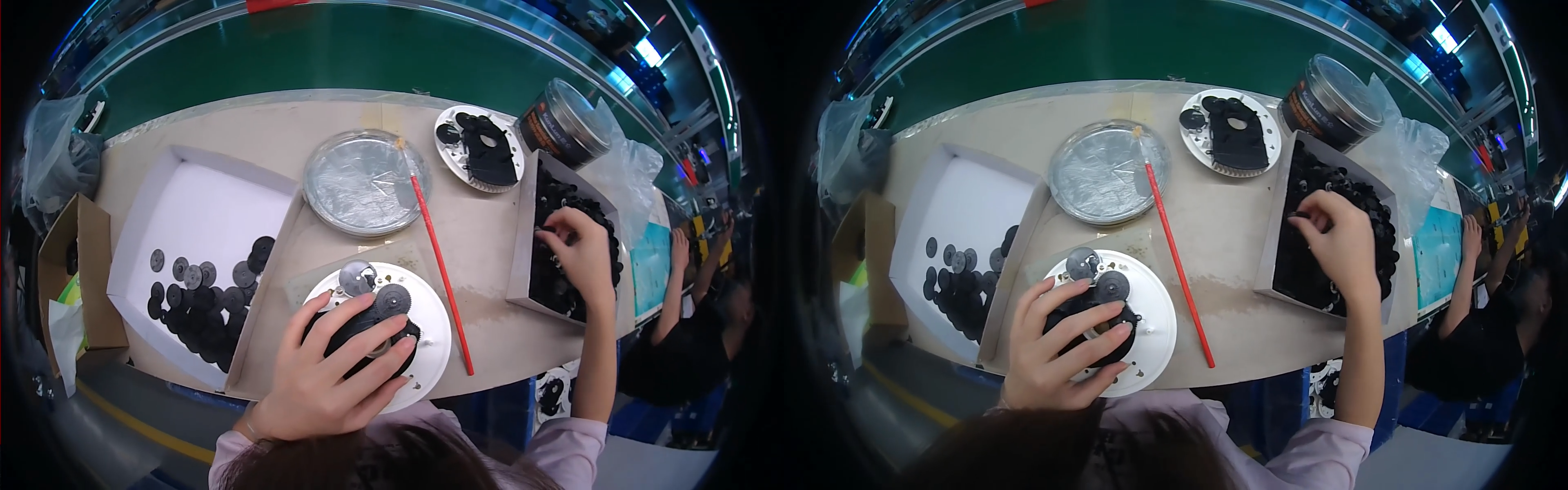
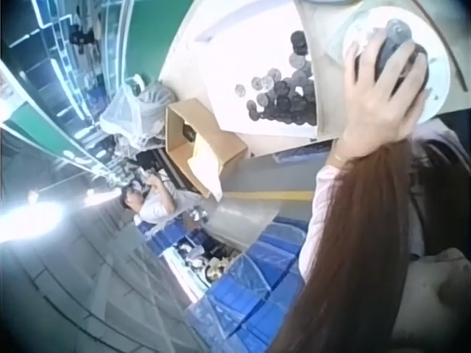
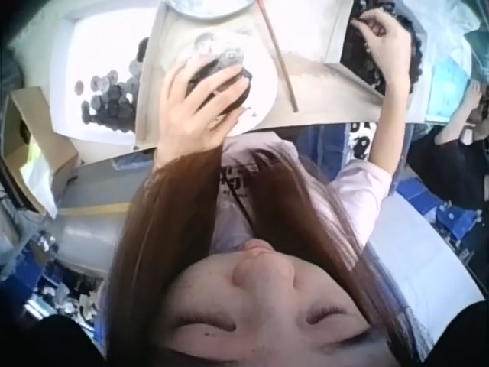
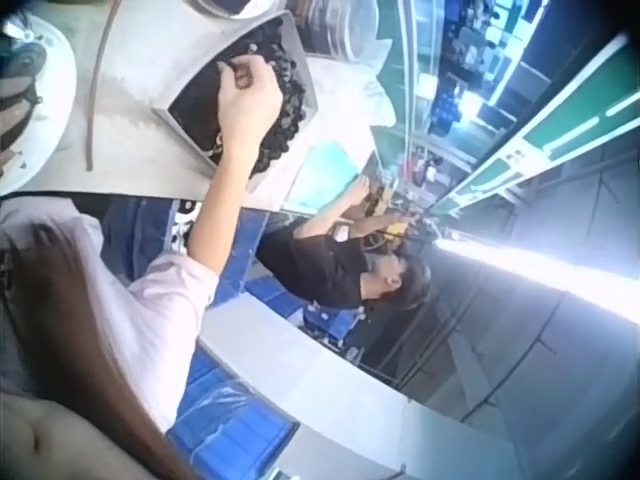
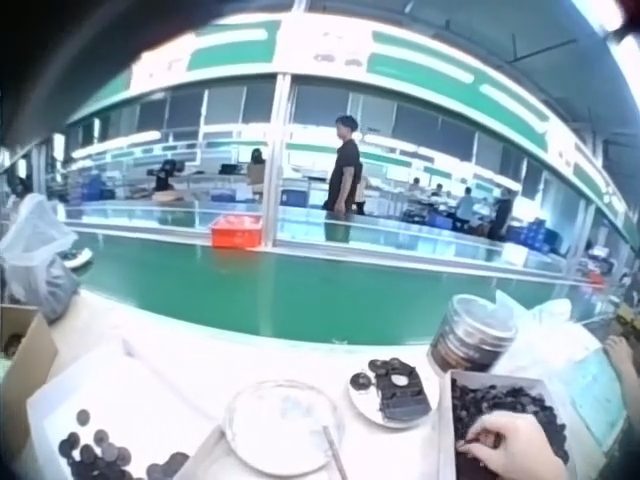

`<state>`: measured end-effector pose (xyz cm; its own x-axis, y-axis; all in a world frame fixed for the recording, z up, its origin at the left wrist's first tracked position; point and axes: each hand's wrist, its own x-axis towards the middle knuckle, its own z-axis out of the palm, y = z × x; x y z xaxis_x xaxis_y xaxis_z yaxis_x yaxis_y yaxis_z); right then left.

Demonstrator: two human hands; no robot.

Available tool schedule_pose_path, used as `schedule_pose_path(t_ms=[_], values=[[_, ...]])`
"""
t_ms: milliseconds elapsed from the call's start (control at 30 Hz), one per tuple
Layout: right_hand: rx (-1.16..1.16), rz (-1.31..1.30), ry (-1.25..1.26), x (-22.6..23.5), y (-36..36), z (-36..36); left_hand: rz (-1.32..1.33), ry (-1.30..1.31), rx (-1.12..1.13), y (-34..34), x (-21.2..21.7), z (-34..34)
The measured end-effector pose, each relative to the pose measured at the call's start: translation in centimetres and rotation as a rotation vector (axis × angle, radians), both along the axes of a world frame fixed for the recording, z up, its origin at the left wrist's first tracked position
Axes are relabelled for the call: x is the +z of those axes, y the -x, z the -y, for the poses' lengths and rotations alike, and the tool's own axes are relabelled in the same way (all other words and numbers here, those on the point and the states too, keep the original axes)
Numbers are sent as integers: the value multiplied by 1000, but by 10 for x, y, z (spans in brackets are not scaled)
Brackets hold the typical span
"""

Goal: Assembling and applying lubricant to metal components on a circular assembly plate at a production line station.

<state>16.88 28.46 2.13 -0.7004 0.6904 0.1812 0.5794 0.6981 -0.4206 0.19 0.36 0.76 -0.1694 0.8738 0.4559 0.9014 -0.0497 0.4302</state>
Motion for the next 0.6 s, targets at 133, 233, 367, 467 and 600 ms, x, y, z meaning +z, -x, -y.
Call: schedule_pose_path(t_ms=[133, 233, 367, 467, 600], values=[[-48, -238, 73, 15, -2, 14, -23, -18, -13, 0, -2, -1], [116, -354, 361, 26, 18, 55, -25, -35, 1, 1, -5, -1], [153, -138, 964, 41, 50, 92, -35, -44, 15, 1, -5, 1], [246, -32, 1221, 31, 66, 87, -32, -26, 33, -1, -5, 2], [217, 161, 1376, 21, 78, 79, -3, -106, 49, -3, -11, 1]])
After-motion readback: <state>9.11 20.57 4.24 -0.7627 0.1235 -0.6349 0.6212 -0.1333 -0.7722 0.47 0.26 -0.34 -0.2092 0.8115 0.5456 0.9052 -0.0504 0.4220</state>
